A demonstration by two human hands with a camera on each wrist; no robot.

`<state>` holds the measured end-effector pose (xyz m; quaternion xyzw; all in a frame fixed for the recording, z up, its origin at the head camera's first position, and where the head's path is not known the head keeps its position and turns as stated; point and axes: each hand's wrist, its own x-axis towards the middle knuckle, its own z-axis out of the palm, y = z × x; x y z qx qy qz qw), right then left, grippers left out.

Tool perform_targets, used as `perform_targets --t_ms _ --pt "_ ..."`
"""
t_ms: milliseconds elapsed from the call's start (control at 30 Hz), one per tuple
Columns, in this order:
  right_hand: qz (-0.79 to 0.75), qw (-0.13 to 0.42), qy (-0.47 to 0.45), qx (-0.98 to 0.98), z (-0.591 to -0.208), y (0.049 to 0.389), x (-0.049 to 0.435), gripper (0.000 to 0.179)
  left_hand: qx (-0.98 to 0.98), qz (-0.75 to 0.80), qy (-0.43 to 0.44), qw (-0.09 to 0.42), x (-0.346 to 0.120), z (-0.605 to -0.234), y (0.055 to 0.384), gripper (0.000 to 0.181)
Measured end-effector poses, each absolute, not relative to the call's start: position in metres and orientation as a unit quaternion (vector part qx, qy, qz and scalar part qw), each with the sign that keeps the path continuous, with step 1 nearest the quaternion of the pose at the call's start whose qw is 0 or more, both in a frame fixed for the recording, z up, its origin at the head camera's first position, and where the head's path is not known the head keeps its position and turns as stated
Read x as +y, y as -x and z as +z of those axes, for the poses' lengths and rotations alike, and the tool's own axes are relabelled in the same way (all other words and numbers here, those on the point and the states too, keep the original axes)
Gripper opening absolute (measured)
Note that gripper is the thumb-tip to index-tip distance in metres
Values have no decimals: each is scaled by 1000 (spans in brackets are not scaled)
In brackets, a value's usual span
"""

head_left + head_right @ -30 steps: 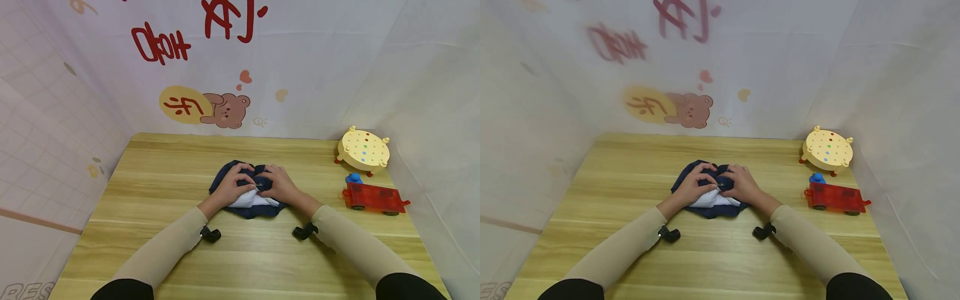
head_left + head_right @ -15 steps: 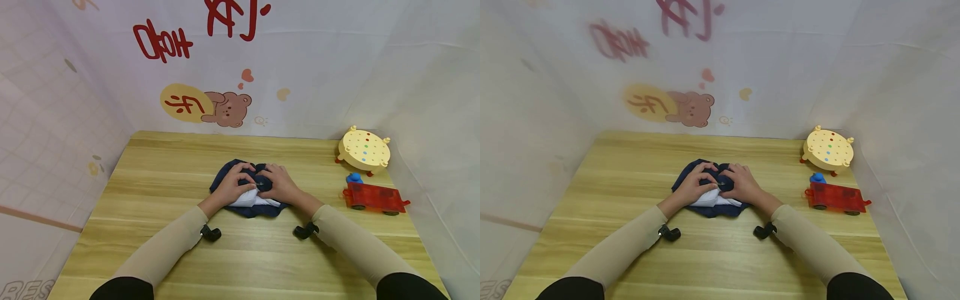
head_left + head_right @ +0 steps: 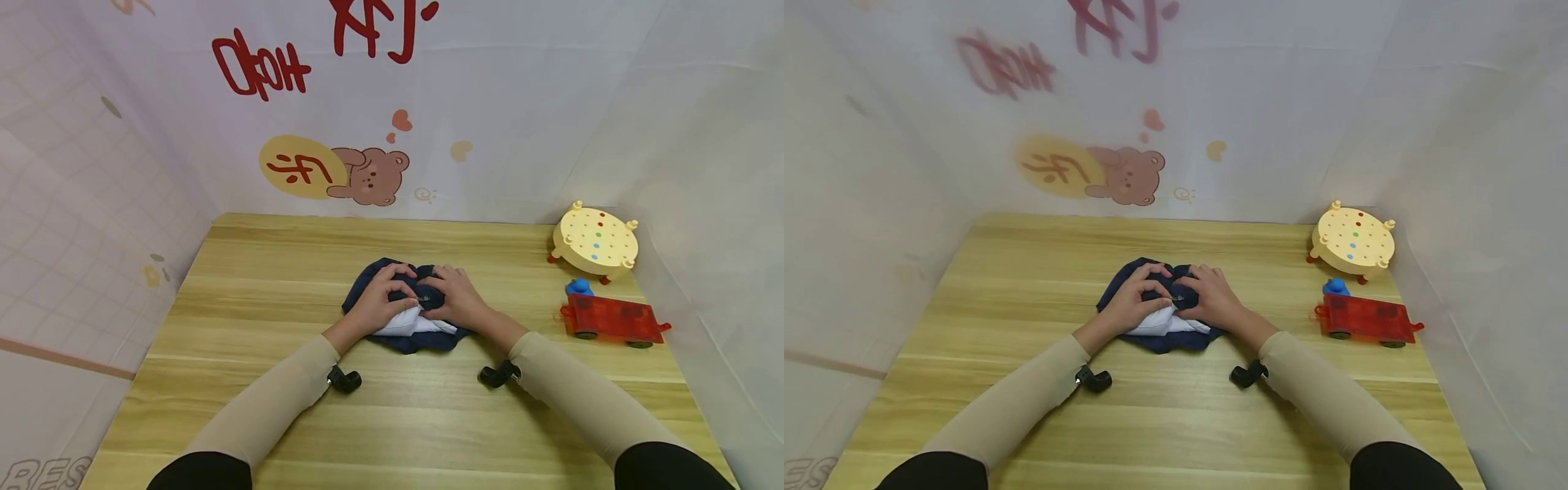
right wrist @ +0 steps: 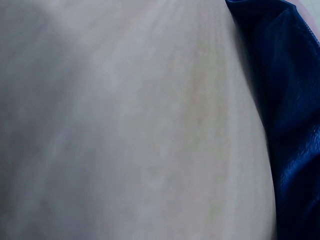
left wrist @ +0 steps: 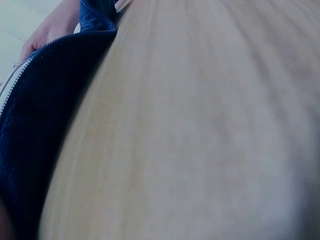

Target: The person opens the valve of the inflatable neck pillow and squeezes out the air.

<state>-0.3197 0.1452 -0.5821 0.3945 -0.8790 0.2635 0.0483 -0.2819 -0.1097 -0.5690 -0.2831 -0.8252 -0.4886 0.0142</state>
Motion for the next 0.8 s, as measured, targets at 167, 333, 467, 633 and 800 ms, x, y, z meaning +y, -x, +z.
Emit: perform_targets --t_ms 167,333,467,633,800 --pt "264 51 -392 -880 -584 320 146 61 -828 -487 277 8 -110 -570 282 5" --pt "263 46 -392 -880 -585 320 146 63 -825 -491 278 11 -110 -570 282 5" --pt "281 31 -382 -880 -581 321 147 81 -820 -499 280 14 -110 -569 283 7" --pt "339 -8 -364 -867 -572 314 153 113 -819 -503 276 8 -110 -571 285 5" --pt "347 -76 -347 -868 -565 298 153 121 -823 -499 272 4 -112 -571 282 9"
